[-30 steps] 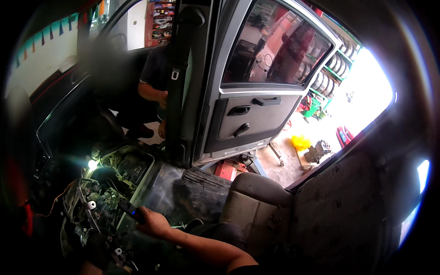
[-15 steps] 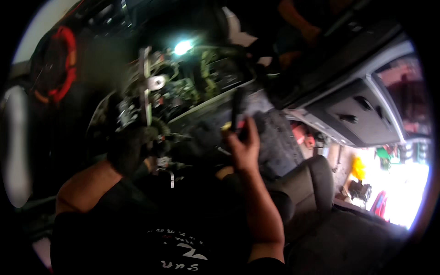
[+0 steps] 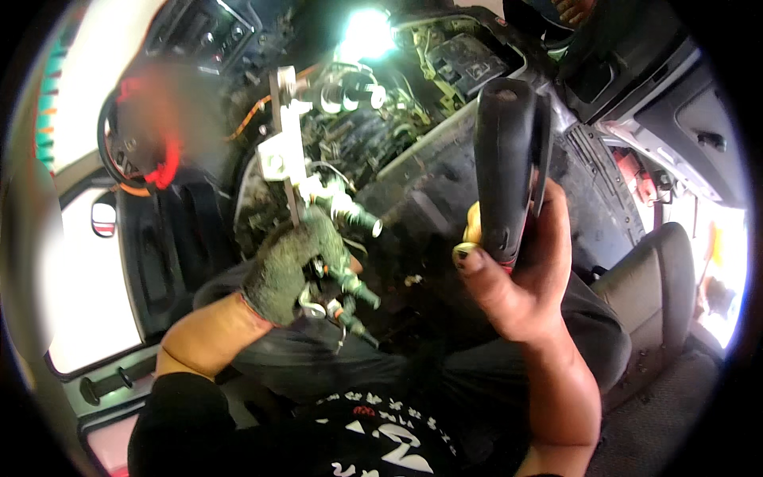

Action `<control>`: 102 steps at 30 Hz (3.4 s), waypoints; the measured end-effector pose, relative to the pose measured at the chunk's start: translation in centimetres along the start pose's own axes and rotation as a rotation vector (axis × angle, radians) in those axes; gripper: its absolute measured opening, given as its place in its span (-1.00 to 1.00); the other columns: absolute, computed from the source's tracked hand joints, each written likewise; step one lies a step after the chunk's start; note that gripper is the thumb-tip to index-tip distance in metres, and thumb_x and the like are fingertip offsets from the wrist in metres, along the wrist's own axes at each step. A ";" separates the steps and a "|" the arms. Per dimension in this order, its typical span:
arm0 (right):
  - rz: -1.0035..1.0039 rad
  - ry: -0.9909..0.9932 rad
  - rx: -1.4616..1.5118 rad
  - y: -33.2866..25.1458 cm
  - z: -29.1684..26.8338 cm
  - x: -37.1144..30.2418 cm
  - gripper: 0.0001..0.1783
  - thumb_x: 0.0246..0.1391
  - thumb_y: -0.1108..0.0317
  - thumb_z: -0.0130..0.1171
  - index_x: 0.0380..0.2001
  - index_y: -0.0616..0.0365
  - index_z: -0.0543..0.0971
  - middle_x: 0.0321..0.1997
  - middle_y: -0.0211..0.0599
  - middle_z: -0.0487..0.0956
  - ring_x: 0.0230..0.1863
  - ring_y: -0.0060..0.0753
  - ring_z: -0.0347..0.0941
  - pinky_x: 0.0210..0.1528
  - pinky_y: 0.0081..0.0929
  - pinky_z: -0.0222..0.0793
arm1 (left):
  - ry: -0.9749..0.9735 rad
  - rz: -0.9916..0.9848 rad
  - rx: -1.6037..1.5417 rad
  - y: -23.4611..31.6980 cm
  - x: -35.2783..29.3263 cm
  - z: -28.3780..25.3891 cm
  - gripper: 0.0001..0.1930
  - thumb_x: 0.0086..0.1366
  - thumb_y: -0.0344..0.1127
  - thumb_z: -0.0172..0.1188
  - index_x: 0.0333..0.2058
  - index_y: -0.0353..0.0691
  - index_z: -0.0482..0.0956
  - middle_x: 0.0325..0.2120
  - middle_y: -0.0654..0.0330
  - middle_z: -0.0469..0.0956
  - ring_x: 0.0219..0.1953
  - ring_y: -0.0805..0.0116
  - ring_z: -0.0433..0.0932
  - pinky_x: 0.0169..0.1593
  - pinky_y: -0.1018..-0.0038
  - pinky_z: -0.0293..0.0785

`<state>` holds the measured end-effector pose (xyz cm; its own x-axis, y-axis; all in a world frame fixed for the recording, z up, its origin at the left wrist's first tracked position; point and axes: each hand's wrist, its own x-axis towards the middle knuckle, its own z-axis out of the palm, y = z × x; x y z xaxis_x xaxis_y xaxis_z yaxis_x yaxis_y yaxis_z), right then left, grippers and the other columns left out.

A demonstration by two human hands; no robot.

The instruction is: The person is sitting on the floor of a car's cabin, working on the exposed dashboard area. They use a flashlight to illuminate the internal components and manipulate various wires and mechanical parts with gloved hands. Another person is visible outside the vehicle, occasionally reaching in to assist.

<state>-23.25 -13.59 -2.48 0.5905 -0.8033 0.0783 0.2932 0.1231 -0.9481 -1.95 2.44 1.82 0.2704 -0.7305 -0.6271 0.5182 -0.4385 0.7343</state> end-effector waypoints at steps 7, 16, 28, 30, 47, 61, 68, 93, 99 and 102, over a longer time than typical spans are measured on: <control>-0.010 0.021 -0.074 -1.6 -2.2 0.8 -0.17 0.00 0.02 0.37 0.13 0.40 0.27 -0.13 -0.27 0.49 -0.21 -0.56 0.38 -0.12 -0.58 0.33 | -0.150 -0.170 -0.268 -2.3 1.9 -1.9 -0.57 0.41 0.03 -0.03 -0.22 -0.33 0.45 -0.46 0.05 0.44 -0.43 0.27 0.46 -0.34 0.29 0.53; -0.142 -0.035 -0.185 -1.4 -4.0 0.6 -0.06 0.01 0.01 0.41 0.21 0.41 0.17 0.03 -0.26 0.40 0.00 -0.50 0.27 0.14 -0.50 0.16 | -0.153 -0.281 -0.358 -2.7 4.3 0.8 -0.72 0.45 -0.20 -0.11 -0.29 -0.33 0.39 -0.50 0.07 0.43 -0.49 0.17 0.50 -0.40 0.06 0.51; -0.214 -0.113 -0.217 -2.0 -3.8 0.3 -0.07 -0.03 0.05 0.44 0.17 0.44 0.19 0.04 -0.18 0.43 0.04 -0.45 0.32 0.18 -0.44 0.20 | -0.248 -0.219 -0.511 -3.7 4.0 -1.3 -0.76 0.43 -0.40 -0.16 0.02 -0.30 0.31 -0.33 -0.25 0.54 -0.44 -0.36 0.62 -0.41 -0.27 0.64; -0.216 -0.118 -0.233 -1.9 -3.8 0.3 -0.09 -0.04 0.05 0.44 0.16 0.45 0.21 0.03 -0.18 0.44 0.02 -0.46 0.33 0.16 -0.45 0.23 | -0.237 -0.212 -0.398 -3.7 4.0 -1.6 -0.75 0.44 -0.39 -0.15 0.02 -0.29 0.33 -0.30 -0.27 0.55 -0.46 -0.28 0.63 -0.41 -0.20 0.66; -0.327 -0.110 -0.340 -1.7 -3.7 0.5 -0.14 -0.05 0.06 0.44 0.11 0.47 0.27 -0.06 -0.15 0.51 -0.07 -0.47 0.40 0.06 -0.50 0.32 | -0.012 -0.207 -0.128 -3.4 3.7 -0.5 -0.58 0.48 -0.20 -0.11 0.18 -0.32 0.30 -0.08 -0.05 0.48 -0.09 0.04 0.54 -0.01 0.15 0.52; -0.357 -0.104 -0.332 -1.7 -3.9 0.5 -0.16 -0.05 0.07 0.42 0.10 0.47 0.29 -0.09 -0.15 0.52 -0.10 -0.48 0.40 0.02 -0.50 0.34 | -0.180 -0.302 -0.318 -3.4 4.0 -1.5 -0.46 0.52 -0.12 -0.15 0.34 -0.28 0.13 0.27 -0.02 0.28 0.25 0.12 0.36 0.32 0.19 0.34; -0.350 -0.106 -0.333 -1.7 -3.7 0.6 -0.14 -0.06 0.06 0.43 0.10 0.47 0.29 -0.09 -0.16 0.52 -0.11 -0.49 0.41 0.02 -0.51 0.34 | -0.204 -0.309 -0.351 -3.6 4.1 -1.9 -0.47 0.51 -0.15 -0.11 0.33 -0.28 0.15 0.27 -0.01 0.29 0.25 0.13 0.37 0.32 0.20 0.34; -0.301 -0.200 -0.369 -1.2 -3.5 -0.1 -0.07 -0.08 0.03 0.46 0.14 0.48 0.25 -0.04 -0.17 0.49 -0.05 -0.48 0.39 0.08 -0.50 0.30 | -0.101 -0.212 -0.337 -2.5 4.9 -0.9 -0.80 0.24 -0.34 0.13 -0.29 -0.38 0.53 -0.48 0.00 0.52 -0.46 0.10 0.56 -0.37 0.25 0.58; -0.274 -0.211 -0.360 -1.3 -3.5 -0.1 -0.07 -0.09 0.03 0.47 0.13 0.48 0.25 -0.03 -0.15 0.49 -0.04 -0.47 0.39 0.09 -0.49 0.30 | -0.173 -0.223 -0.396 -3.4 5.2 -1.7 -0.67 0.31 -0.17 0.12 -0.27 -0.41 0.51 -0.48 -0.03 0.52 -0.46 0.04 0.56 -0.38 0.17 0.59; -0.244 -0.202 -0.301 -1.3 -3.5 -0.2 -0.06 -0.09 0.03 0.47 0.14 0.48 0.24 -0.02 -0.15 0.49 -0.03 -0.47 0.39 0.10 -0.48 0.29 | -0.229 -0.303 -0.496 -2.7 4.9 -1.0 -0.55 0.35 -0.01 0.07 -0.25 -0.41 0.51 -0.46 -0.05 0.53 -0.45 -0.01 0.58 -0.38 0.09 0.59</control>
<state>-26.35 -15.65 -2.32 0.6751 -0.6541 0.3412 0.2272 -0.2557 -0.9397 -1.21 0.61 -3.51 -0.1006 -0.7295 -0.6765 0.8747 -0.3889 0.2893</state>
